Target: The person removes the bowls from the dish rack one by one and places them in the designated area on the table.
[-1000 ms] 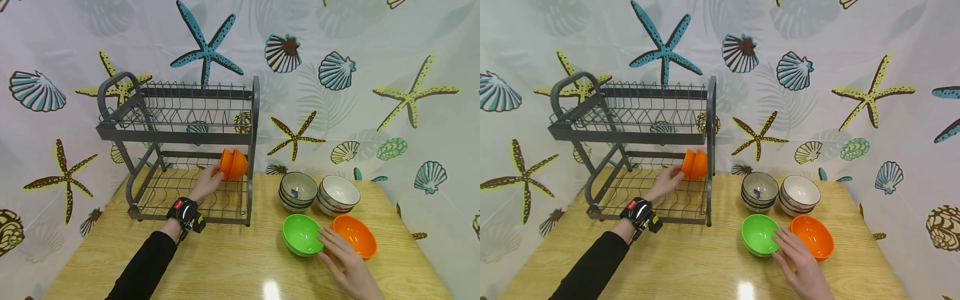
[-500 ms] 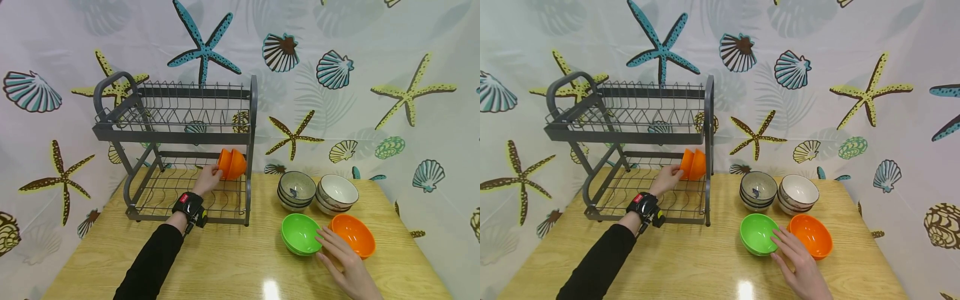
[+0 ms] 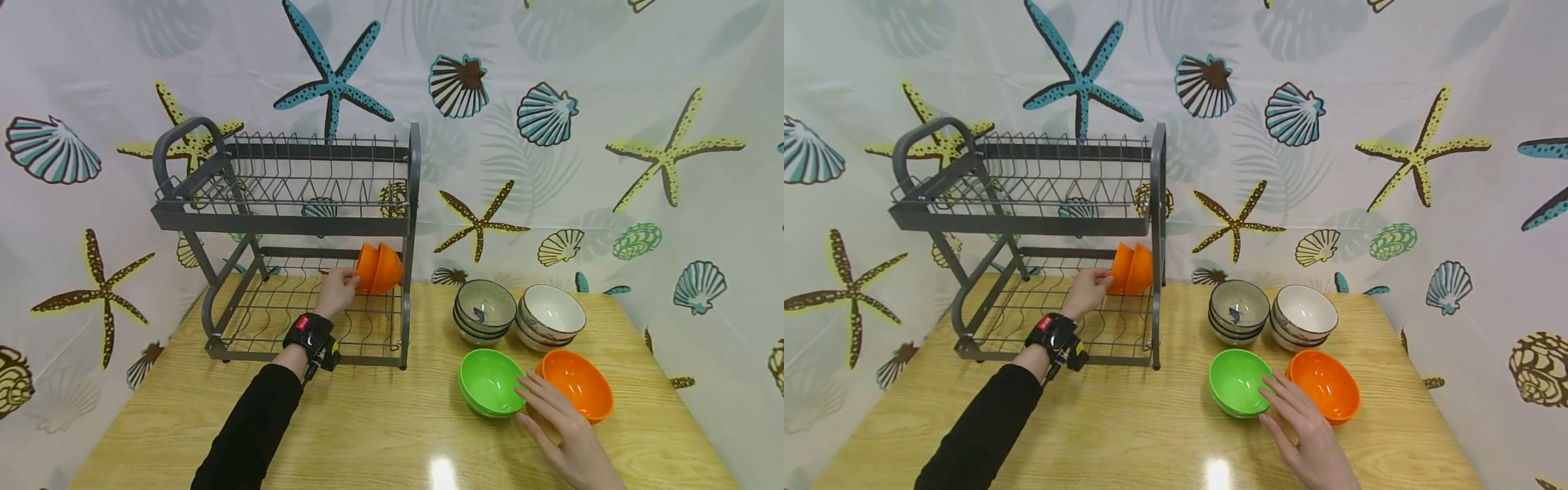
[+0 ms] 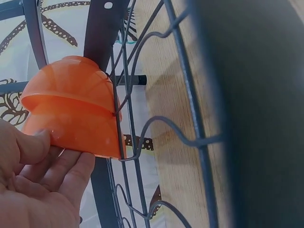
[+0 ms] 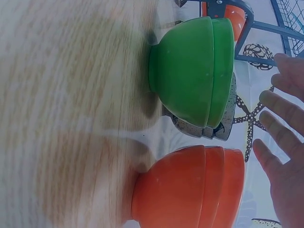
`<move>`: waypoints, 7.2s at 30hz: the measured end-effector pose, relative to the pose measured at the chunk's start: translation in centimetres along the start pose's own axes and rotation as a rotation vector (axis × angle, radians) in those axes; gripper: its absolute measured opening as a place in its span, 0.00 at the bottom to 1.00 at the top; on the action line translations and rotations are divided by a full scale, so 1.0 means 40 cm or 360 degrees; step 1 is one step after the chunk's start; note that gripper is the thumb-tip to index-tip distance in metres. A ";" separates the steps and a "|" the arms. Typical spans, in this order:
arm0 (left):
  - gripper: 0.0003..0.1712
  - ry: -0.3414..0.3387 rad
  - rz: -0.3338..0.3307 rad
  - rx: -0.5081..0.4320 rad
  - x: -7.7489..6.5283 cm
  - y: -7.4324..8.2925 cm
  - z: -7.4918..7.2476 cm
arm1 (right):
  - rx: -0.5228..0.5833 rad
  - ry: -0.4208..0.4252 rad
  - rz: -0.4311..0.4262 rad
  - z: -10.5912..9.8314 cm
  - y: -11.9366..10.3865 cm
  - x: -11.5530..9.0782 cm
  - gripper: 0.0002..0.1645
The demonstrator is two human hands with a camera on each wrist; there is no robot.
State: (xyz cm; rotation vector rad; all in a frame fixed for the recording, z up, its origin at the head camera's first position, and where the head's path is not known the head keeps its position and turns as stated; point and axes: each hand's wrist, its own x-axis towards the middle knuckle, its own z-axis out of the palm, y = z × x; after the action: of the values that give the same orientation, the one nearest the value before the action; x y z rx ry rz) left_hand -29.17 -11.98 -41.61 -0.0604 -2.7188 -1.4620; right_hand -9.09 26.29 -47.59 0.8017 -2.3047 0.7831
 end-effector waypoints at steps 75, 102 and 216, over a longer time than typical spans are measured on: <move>0.11 0.0155 0.1056 0.0164 -0.372 -0.016 -0.048 | 0.0220 -0.0093 0.0007 0.004 -0.035 0.146 0.37; 0.24 -0.0095 0.1723 0.0826 -0.421 0.012 0.005 | 0.0409 -0.0172 -0.0261 0.061 -0.102 0.212 0.40; 0.43 -0.0285 0.1256 0.1209 -0.421 -0.076 0.020 | -0.0242 0.0240 -0.0077 -0.132 0.090 -0.014 0.36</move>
State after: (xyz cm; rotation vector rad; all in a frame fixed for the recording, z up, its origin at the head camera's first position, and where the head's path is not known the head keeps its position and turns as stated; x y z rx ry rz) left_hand -12.58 -13.14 -45.70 -1.0937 -2.6514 -0.2122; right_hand -9.50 32.40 -45.64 0.7034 -2.1727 0.6165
